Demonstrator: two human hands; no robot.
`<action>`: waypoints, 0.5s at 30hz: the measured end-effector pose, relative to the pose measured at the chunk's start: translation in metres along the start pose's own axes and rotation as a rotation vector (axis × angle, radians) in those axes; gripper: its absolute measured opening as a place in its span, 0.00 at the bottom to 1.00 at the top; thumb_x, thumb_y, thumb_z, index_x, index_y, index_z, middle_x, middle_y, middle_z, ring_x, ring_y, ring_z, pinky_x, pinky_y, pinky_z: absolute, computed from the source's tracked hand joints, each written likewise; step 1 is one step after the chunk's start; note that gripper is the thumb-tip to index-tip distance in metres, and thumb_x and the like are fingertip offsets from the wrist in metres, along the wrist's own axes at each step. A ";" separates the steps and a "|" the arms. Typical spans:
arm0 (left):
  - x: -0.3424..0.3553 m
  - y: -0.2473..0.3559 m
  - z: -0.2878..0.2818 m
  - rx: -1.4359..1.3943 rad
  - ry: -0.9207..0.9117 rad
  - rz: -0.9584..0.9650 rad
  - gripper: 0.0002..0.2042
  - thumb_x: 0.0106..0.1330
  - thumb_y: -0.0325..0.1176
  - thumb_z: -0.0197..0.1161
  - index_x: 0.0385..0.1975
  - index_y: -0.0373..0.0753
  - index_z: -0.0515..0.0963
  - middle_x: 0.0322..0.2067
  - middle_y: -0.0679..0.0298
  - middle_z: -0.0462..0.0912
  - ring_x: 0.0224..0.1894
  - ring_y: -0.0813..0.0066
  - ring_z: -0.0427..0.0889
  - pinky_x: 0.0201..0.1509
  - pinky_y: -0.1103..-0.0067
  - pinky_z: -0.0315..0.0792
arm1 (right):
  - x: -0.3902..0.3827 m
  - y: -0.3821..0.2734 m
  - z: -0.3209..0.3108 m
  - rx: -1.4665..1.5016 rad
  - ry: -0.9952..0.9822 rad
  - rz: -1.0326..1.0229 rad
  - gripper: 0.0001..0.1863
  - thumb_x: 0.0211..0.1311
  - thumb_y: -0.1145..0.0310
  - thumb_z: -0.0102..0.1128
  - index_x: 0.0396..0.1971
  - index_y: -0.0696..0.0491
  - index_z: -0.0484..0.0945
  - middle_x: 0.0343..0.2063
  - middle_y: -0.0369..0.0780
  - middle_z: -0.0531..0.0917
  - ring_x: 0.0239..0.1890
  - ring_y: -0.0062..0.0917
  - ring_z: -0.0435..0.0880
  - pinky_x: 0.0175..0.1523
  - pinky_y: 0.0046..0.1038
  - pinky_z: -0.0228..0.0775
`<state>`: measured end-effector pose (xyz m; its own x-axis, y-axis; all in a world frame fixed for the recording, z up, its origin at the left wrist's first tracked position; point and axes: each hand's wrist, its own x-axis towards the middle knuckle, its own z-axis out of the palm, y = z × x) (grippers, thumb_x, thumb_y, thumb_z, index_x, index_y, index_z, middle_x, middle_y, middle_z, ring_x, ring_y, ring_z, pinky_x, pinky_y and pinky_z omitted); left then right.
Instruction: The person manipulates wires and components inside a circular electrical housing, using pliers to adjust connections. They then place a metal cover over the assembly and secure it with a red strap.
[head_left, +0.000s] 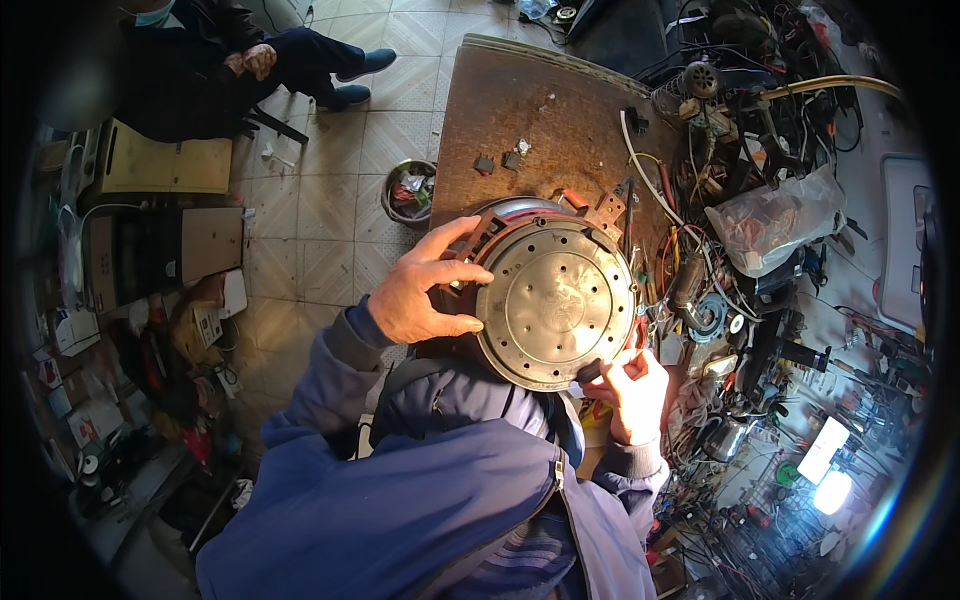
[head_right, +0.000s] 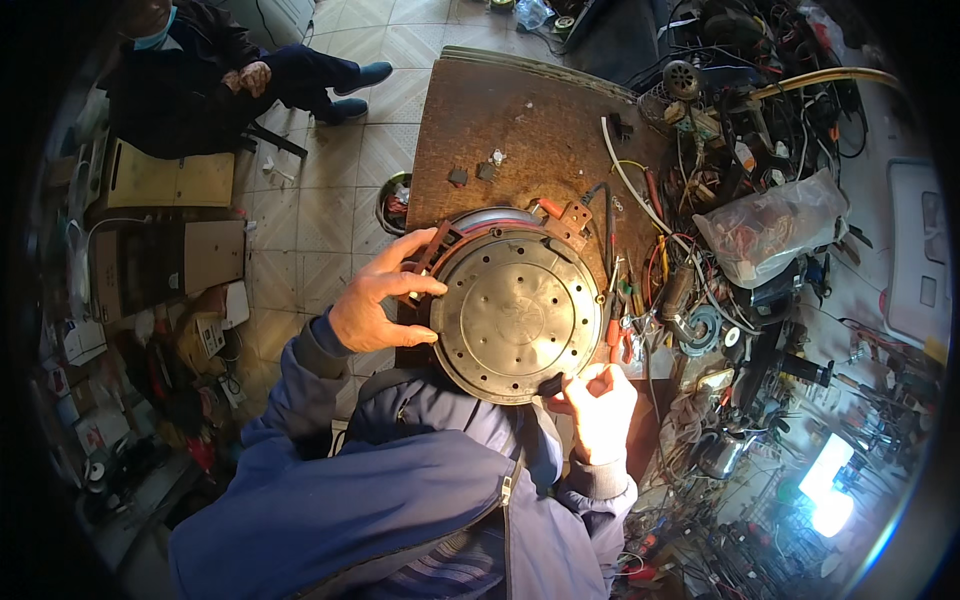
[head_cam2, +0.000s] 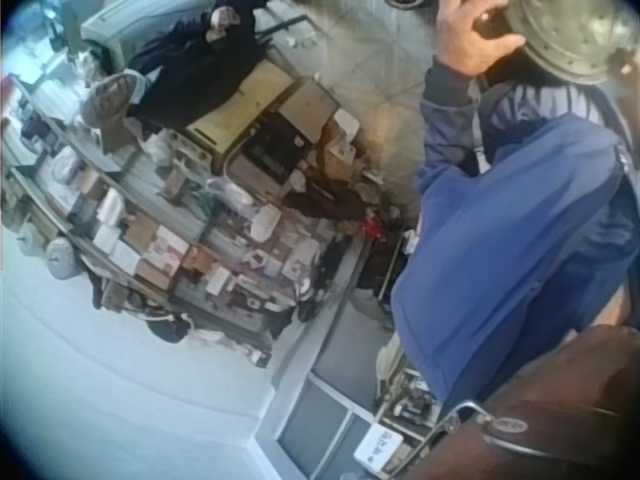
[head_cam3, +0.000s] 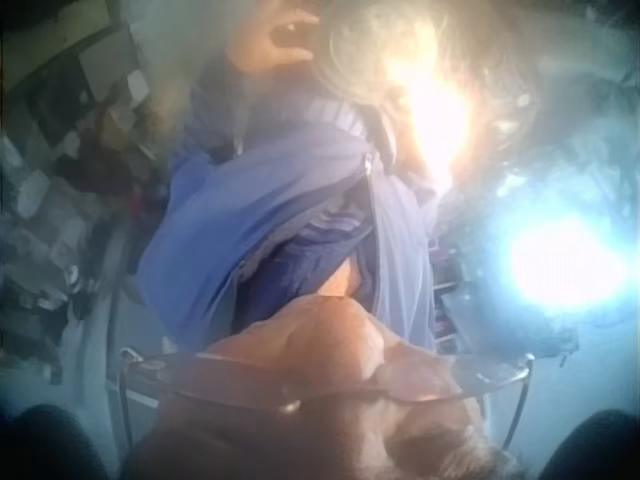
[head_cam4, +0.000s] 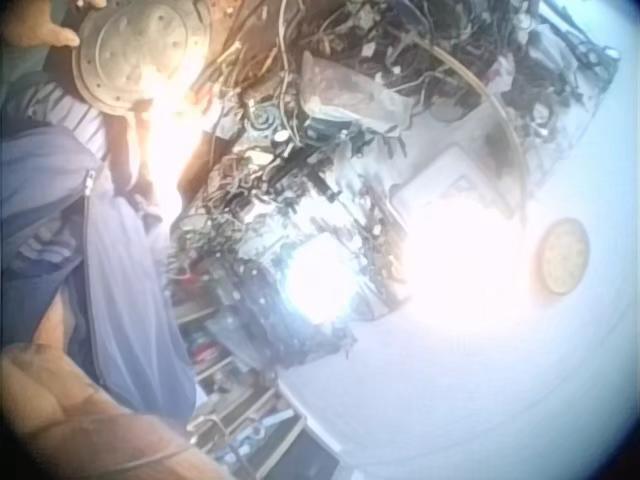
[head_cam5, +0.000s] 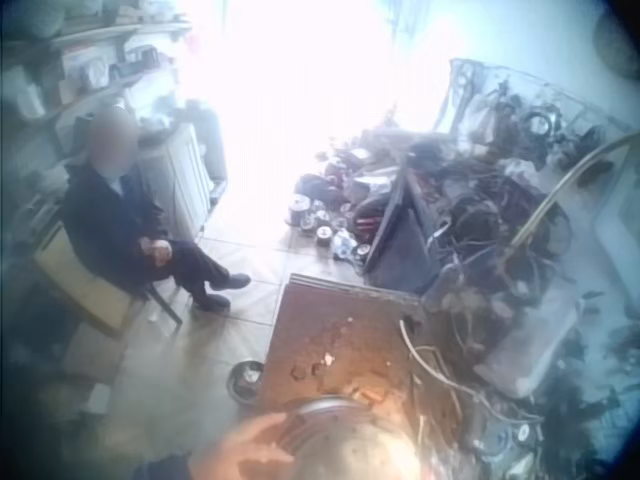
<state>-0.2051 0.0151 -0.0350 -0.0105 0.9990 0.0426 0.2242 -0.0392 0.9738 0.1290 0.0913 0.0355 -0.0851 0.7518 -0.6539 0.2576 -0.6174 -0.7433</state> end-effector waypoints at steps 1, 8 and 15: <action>0.000 -0.001 0.001 -0.041 0.007 -0.004 0.29 0.45 0.33 0.85 0.51 0.47 0.86 0.74 0.49 0.61 0.74 0.46 0.64 0.76 0.60 0.65 | -0.001 -0.002 0.002 0.003 -0.006 -0.001 0.09 0.64 0.78 0.66 0.35 0.60 0.72 0.26 0.44 0.84 0.24 0.30 0.88 0.32 0.31 0.87; -0.001 -0.002 -0.002 0.085 0.019 0.066 0.24 0.45 0.28 0.82 0.47 0.44 0.86 0.73 0.50 0.62 0.72 0.50 0.68 0.67 0.64 0.75 | -0.005 -0.014 0.008 -0.103 -0.007 0.032 0.13 0.65 0.72 0.69 0.36 0.60 0.72 0.21 0.43 0.84 0.21 0.28 0.87 0.25 0.24 0.80; -0.001 0.007 -0.003 -0.036 -0.009 -0.089 0.25 0.46 0.26 0.81 0.47 0.43 0.85 0.74 0.53 0.61 0.70 0.56 0.72 0.58 0.69 0.81 | -0.004 -0.014 0.015 -0.498 0.077 -0.067 0.14 0.63 0.70 0.71 0.27 0.60 0.74 0.18 0.41 0.85 0.20 0.21 0.86 0.26 0.23 0.75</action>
<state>-0.2061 0.0140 -0.0272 -0.0200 0.9987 -0.0460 0.1881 0.0489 0.9809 0.1117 0.0935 0.0466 -0.0503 0.8125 -0.5808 0.6833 -0.3961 -0.6133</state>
